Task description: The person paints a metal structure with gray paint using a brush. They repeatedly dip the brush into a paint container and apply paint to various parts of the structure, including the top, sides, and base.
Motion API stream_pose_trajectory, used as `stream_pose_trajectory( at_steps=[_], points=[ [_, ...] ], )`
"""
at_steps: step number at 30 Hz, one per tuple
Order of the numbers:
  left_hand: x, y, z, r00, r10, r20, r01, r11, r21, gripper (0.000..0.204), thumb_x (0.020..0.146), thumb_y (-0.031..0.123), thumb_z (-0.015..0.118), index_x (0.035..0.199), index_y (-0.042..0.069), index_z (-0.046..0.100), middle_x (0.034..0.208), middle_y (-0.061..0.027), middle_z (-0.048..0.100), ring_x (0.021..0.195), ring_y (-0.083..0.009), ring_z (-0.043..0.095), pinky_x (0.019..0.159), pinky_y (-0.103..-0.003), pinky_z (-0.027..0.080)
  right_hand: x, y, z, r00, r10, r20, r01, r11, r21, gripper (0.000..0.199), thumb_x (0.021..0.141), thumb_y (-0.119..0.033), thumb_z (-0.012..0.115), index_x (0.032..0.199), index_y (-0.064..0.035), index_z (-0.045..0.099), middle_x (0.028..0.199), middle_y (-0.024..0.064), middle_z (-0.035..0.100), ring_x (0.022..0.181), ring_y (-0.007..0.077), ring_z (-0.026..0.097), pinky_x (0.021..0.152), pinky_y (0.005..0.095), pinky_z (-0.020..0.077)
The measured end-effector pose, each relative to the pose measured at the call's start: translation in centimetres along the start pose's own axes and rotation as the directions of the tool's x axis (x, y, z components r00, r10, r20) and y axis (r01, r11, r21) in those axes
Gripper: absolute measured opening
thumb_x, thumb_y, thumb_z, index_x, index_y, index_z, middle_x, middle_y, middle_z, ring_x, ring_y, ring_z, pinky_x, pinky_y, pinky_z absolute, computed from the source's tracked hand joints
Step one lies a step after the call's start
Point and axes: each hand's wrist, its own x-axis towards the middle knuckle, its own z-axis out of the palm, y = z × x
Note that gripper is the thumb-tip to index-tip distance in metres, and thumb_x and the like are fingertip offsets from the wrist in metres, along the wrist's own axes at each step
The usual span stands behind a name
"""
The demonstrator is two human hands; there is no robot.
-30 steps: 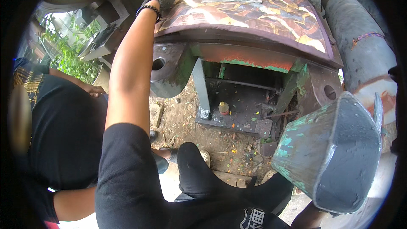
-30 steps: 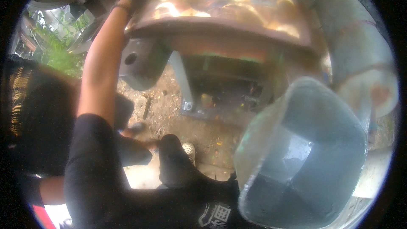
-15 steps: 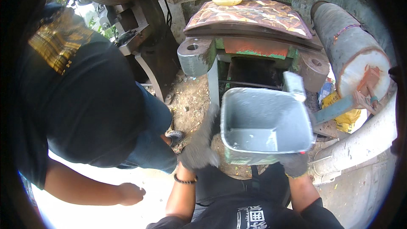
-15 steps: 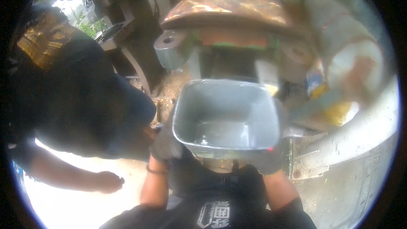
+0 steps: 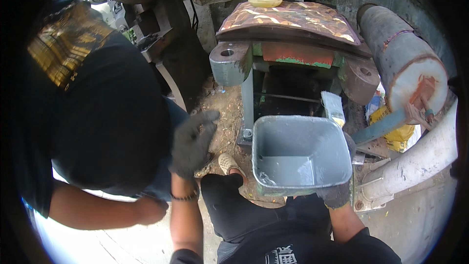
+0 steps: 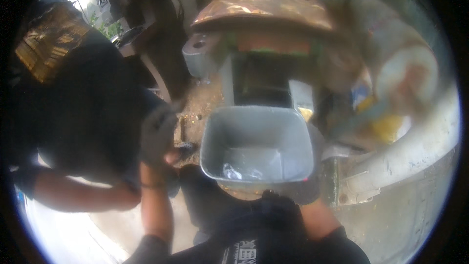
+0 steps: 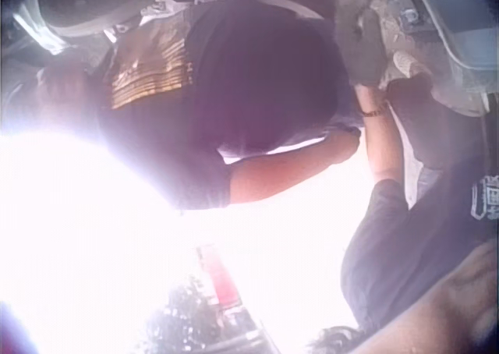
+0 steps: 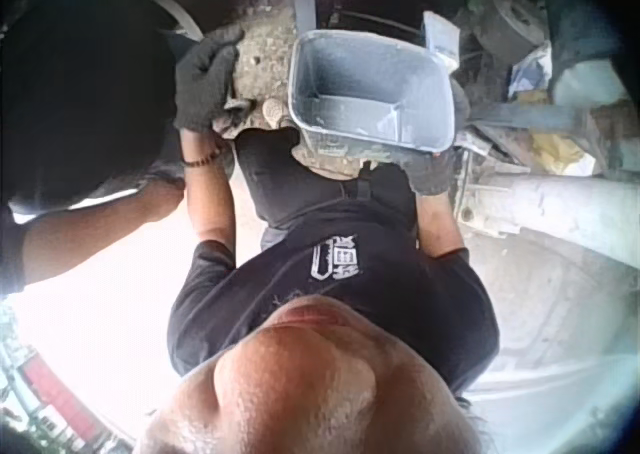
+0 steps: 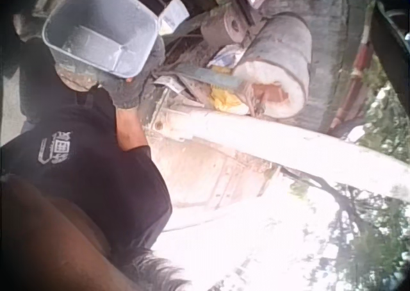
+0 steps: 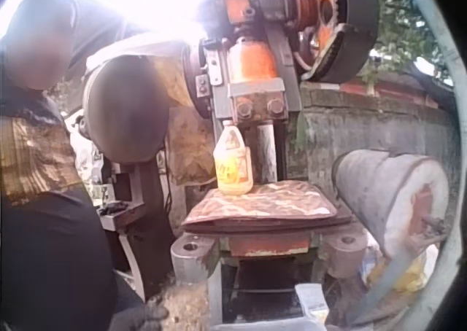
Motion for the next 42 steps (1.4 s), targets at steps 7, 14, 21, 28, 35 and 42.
stream_pose_trajectory(
  at_steps=[7, 14, 21, 28, 35, 42],
  points=[
    [22.2, 3.6, 1.0, 0.824, 0.3, 0.48, -0.566, 0.407, 0.717, 0.044, 0.099, 0.028, 0.057, 0.137, 0.009, 0.068, 0.132, -0.0195, 0.071, 0.125, -0.04, 0.065, 0.11, -0.047, 0.051, -0.6, 4.6, 1.3, 0.993, 0.025, 0.116, -0.037, 0.994, 0.102, 0.111, 0.071, -0.051, 0.096, 0.155, -0.001, 0.043, 0.148, 0.0151, 0.054, 0.134, 0.0288, 0.057, 0.112, 0.0442, 0.0479],
    [27.3, -0.5, 2.7, 0.752, 0.109, 0.65, -0.652, 0.273, 0.708, 0.049, 0.105, 0.037, 0.051, 0.142, 0.007, 0.063, 0.149, -0.018, 0.062, 0.138, -0.0367, 0.057, 0.117, -0.047, 0.045, 0.1, 6.6, 1.6, 0.95, 0.178, 0.256, -0.281, 0.844, 0.456, 0.109, 0.076, -0.058, 0.086, 0.158, -0.0025, 0.04, 0.149, 0.0148, 0.054, 0.134, 0.0296, 0.057, 0.112, 0.0454, 0.0488],
    [27.4, 0.0, 1.9, 0.756, 0.021, 0.655, -0.653, -0.042, 0.756, 0.045, 0.104, 0.04, 0.059, 0.131, 0.005, 0.069, 0.133, -0.0173, 0.07, 0.125, -0.0341, 0.066, 0.104, -0.046, 0.052, 4.1, 5.4, 2.3, 0.532, 0.439, 0.724, -0.689, -0.272, 0.671, 0.091, 0.102, -0.078, 0.036, 0.16, -0.0079, 0.042, 0.145, 0.0164, 0.062, 0.128, 0.0328, 0.064, 0.108, 0.0511, 0.0555],
    [24.8, 5.9, -0.8, 0.648, 0.515, 0.561, -0.728, 0.201, 0.656, 0.038, 0.103, 0.03, 0.056, 0.121, 0.005, 0.077, 0.128, -0.0206, 0.074, 0.125, -0.0429, 0.065, 0.11, -0.051, 0.048, 3.6, 4.4, 0.8, 0.709, 0.497, 0.5, -0.648, 0.179, 0.74, 0.083, 0.104, -0.07, 0.039, 0.158, -0.0074, 0.043, 0.145, 0.0156, 0.061, 0.128, 0.0315, 0.064, 0.107, 0.0495, 0.056],
    [20.5, 4.2, -1.4, 0.902, 0.419, 0.1, -0.314, 0.48, 0.82, 0.028, 0.098, 0.025, 0.069, 0.117, 0.006, 0.079, 0.118, -0.0174, 0.076, 0.112, -0.0361, 0.071, 0.099, -0.046, 0.055, 2.2, 4.7, 1.2, 0.749, 0.484, 0.453, -0.612, 0.244, 0.752, 0.081, 0.102, -0.065, 0.047, 0.159, -0.0071, 0.042, 0.146, 0.0153, 0.06, 0.129, 0.0315, 0.063, 0.108, 0.0497, 0.0553],
    [26.1, 2.7, 0.1, 0.816, 0.151, 0.558, -0.561, -0.026, 0.827, 0.029, 0.099, 0.019, 0.063, 0.125, 0.022, 0.077, 0.121, -0.0136, 0.073, 0.112, -0.0346, 0.07, 0.094, -0.047, 0.057, 1.6, 4.5, 1.5, 0.762, 0.48, 0.435, -0.59, 0.236, 0.772, 0.081, 0.1, -0.061, 0.055, 0.159, -0.0067, 0.041, 0.148, 0.0151, 0.058, 0.131, 0.0315, 0.062, 0.109, 0.05, 0.0545]
  ],
)
